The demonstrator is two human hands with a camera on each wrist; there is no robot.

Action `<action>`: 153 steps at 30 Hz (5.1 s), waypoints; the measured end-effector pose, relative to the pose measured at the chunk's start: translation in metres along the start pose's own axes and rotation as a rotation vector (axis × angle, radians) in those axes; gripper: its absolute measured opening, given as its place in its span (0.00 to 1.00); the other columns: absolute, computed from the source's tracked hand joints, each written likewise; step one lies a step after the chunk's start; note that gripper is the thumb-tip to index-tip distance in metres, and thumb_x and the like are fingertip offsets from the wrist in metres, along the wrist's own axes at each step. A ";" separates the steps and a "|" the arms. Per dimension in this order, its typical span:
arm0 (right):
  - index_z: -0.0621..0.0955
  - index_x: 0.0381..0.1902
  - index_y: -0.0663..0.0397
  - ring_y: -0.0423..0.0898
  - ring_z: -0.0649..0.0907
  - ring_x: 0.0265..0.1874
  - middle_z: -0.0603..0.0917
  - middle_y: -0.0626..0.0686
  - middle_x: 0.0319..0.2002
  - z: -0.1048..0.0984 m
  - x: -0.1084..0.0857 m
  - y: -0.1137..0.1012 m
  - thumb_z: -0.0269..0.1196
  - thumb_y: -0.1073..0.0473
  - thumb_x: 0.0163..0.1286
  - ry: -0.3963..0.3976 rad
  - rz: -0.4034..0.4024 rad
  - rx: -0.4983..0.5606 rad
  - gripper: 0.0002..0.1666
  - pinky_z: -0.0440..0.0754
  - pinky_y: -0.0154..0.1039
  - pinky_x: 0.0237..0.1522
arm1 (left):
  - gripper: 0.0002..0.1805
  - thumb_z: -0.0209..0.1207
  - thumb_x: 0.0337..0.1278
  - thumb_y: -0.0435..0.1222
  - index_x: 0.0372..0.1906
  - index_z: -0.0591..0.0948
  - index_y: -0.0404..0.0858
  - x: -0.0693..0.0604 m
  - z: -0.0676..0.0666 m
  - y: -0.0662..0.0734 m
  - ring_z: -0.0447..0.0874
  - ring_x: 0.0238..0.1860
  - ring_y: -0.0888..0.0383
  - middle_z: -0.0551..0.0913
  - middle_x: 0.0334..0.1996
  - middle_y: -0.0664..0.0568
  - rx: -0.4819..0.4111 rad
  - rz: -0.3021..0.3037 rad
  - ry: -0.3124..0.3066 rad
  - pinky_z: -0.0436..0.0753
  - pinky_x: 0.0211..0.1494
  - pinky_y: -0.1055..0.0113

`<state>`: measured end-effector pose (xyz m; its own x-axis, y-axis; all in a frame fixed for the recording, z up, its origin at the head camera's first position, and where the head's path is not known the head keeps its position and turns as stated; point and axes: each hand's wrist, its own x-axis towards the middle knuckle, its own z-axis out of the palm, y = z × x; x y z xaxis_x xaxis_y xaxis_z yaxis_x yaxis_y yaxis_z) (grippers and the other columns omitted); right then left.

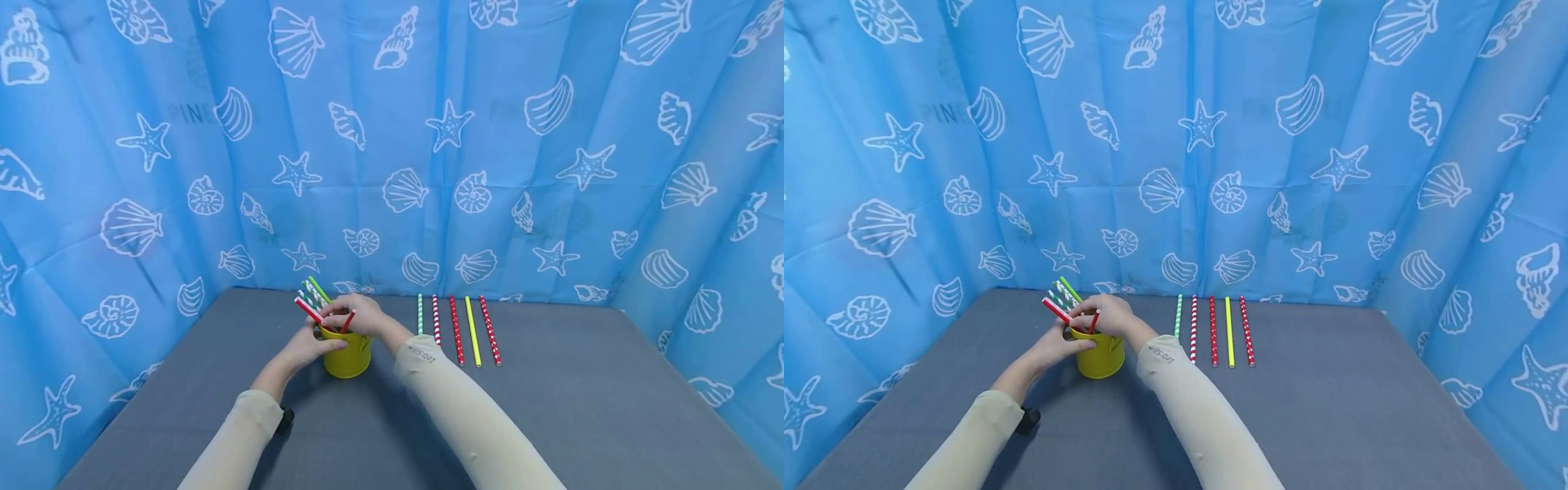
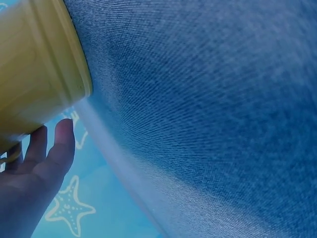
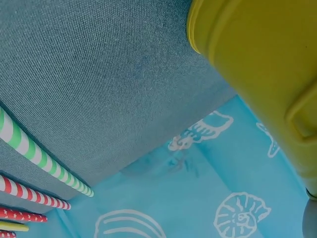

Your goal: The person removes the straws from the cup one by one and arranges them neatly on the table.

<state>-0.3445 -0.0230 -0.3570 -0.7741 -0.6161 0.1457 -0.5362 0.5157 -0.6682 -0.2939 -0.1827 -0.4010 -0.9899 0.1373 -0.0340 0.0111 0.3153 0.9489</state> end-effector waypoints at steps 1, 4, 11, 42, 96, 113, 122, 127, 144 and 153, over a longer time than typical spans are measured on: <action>0.87 0.48 0.45 0.41 0.77 0.34 0.84 0.42 0.37 -0.001 0.000 0.000 0.65 0.48 0.66 -0.010 -0.001 -0.008 0.15 0.74 0.34 0.34 | 0.52 0.68 0.56 0.42 0.75 0.46 0.36 0.001 0.000 0.000 0.56 0.68 0.36 0.52 0.72 0.34 0.001 -0.003 -0.001 0.63 0.68 0.42; 0.86 0.50 0.44 0.41 0.77 0.36 0.85 0.43 0.41 -0.001 0.001 -0.001 0.65 0.47 0.67 -0.033 0.000 -0.041 0.17 0.74 0.34 0.36 | 0.52 0.68 0.56 0.42 0.75 0.45 0.36 0.002 -0.002 -0.001 0.55 0.68 0.36 0.51 0.72 0.34 0.000 0.000 -0.008 0.62 0.68 0.42; 0.86 0.44 0.46 0.41 0.76 0.34 0.83 0.42 0.35 -0.002 0.002 -0.004 0.66 0.48 0.66 -0.061 0.017 -0.035 0.13 0.73 0.34 0.35 | 0.54 0.67 0.57 0.42 0.76 0.42 0.36 0.002 -0.003 -0.001 0.54 0.69 0.35 0.49 0.73 0.34 -0.002 -0.022 -0.009 0.61 0.69 0.41; 0.82 0.42 0.63 0.53 0.75 0.35 0.78 0.49 0.30 -0.055 -0.004 -0.028 0.62 0.60 0.69 0.215 -0.097 0.458 0.10 0.75 0.37 0.38 | 0.49 0.70 0.54 0.42 0.73 0.52 0.37 0.004 0.005 0.000 0.58 0.68 0.36 0.58 0.70 0.35 -0.011 0.013 -0.005 0.58 0.69 0.39; 0.69 0.67 0.67 0.38 0.80 0.36 0.77 0.67 0.49 -0.189 -0.162 0.102 0.62 0.63 0.70 0.452 0.177 0.160 0.30 0.83 0.33 0.39 | 0.56 0.72 0.43 0.54 0.70 0.55 0.29 0.009 0.015 0.018 0.61 0.65 0.38 0.60 0.67 0.34 0.310 0.025 0.198 0.62 0.66 0.38; 0.66 0.69 0.66 0.43 0.77 0.38 0.72 0.68 0.55 -0.193 -0.187 0.154 0.61 0.59 0.71 0.432 0.285 0.095 0.33 0.79 0.31 0.37 | 0.40 0.64 0.57 0.52 0.63 0.62 0.30 0.013 0.015 0.017 0.69 0.58 0.43 0.69 0.59 0.35 0.140 0.055 0.243 0.71 0.62 0.47; 0.64 0.68 0.70 0.47 0.79 0.40 0.71 0.71 0.55 -0.184 -0.182 0.185 0.61 0.64 0.70 0.305 0.280 0.117 0.33 0.81 0.48 0.43 | 0.47 0.64 0.60 0.47 0.73 0.51 0.32 0.015 0.011 0.013 0.63 0.66 0.40 0.60 0.68 0.34 0.089 0.070 0.167 0.65 0.67 0.43; 0.64 0.68 0.71 0.52 0.79 0.43 0.70 0.72 0.57 -0.176 -0.178 0.204 0.62 0.63 0.69 0.244 0.323 0.122 0.34 0.79 0.53 0.43 | 0.48 0.64 0.60 0.45 0.74 0.49 0.32 0.012 0.010 0.012 0.62 0.66 0.40 0.59 0.69 0.34 0.095 0.053 0.138 0.65 0.67 0.44; 0.70 0.64 0.72 0.51 0.72 0.40 0.73 0.60 0.43 -0.159 -0.167 0.244 0.67 0.62 0.65 0.104 0.444 0.125 0.33 0.75 0.40 0.37 | 0.46 0.68 0.55 0.47 0.71 0.55 0.34 0.001 0.013 0.014 0.69 0.60 0.43 0.65 0.64 0.37 0.101 0.073 0.082 0.69 0.64 0.46; 0.68 0.64 0.72 0.48 0.72 0.32 0.73 0.55 0.34 -0.159 -0.168 0.243 0.65 0.58 0.67 0.048 0.476 0.013 0.34 0.70 0.39 0.33 | 0.44 0.67 0.57 0.44 0.71 0.56 0.36 0.004 0.017 0.014 0.69 0.60 0.44 0.66 0.64 0.38 0.084 0.081 0.062 0.69 0.64 0.47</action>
<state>-0.3983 0.3004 -0.4273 -0.9474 -0.2852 -0.1455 -0.1144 0.7259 -0.6782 -0.2951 -0.1618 -0.3928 -0.9921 0.1082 0.0634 0.1005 0.3836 0.9180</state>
